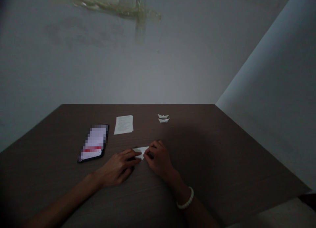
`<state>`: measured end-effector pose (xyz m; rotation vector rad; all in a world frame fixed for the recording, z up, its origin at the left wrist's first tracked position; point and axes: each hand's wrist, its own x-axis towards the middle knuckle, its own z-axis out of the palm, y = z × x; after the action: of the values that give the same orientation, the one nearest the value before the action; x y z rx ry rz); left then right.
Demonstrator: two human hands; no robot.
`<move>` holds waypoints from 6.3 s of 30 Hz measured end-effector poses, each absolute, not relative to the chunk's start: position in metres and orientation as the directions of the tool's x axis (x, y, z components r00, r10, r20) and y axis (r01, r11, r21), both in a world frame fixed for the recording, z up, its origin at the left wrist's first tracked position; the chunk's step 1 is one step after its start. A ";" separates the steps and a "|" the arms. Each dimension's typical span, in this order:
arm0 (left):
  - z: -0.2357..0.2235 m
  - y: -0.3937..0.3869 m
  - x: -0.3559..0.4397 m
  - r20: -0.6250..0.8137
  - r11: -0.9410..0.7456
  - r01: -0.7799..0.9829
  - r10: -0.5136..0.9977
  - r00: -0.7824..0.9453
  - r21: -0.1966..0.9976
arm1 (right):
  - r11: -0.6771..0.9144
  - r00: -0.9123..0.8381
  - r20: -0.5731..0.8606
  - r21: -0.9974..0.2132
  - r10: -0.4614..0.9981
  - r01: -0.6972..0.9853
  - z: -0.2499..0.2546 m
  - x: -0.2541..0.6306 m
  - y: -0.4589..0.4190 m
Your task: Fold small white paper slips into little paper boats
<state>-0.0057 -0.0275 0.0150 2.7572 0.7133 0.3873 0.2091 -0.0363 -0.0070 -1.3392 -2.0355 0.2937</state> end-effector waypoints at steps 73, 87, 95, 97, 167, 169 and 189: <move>0.013 -0.027 -0.007 0.134 -0.852 0.459 0.500 0.856 0.252 | 0.367 -0.103 0.409 -0.644 0.906 0.672 -0.013 0.210 -0.037; 0.015 -0.028 -0.008 0.125 -0.858 0.460 0.495 0.860 0.227 | 0.317 -0.022 0.441 -0.608 0.897 0.728 -0.019 0.215 -0.028; 0.014 -0.029 -0.007 0.139 -0.865 0.459 0.490 0.861 0.204 | 0.364 -0.095 0.444 -0.575 0.891 0.732 -0.016 0.212 -0.032; 0.015 -0.029 -0.006 0.135 -0.868 0.458 0.486 0.863 0.192 | 0.372 -0.116 0.434 -0.573 0.894 0.730 -0.014 0.211 -0.034; -0.006 -0.016 -0.005 0.380 -0.696 0.637 0.716 0.586 0.331 | 0.400 -0.235 0.385 -0.433 0.893 0.808 -0.009 0.215 -0.031; -0.006 -0.015 -0.005 0.381 -0.699 0.621 0.714 0.587 0.355 | 0.401 -0.235 0.386 -0.434 0.892 0.807 -0.009 0.215 -0.031; -0.002 -0.013 -0.003 0.304 -0.630 0.631 0.775 0.555 0.453 | 0.376 -0.241 0.327 -0.454 0.914 0.808 -0.003 0.213 -0.029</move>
<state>-0.0029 -0.0129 -0.0016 2.5014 1.1634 0.6994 0.2129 -0.0292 -0.0032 -1.4782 -2.1000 0.2569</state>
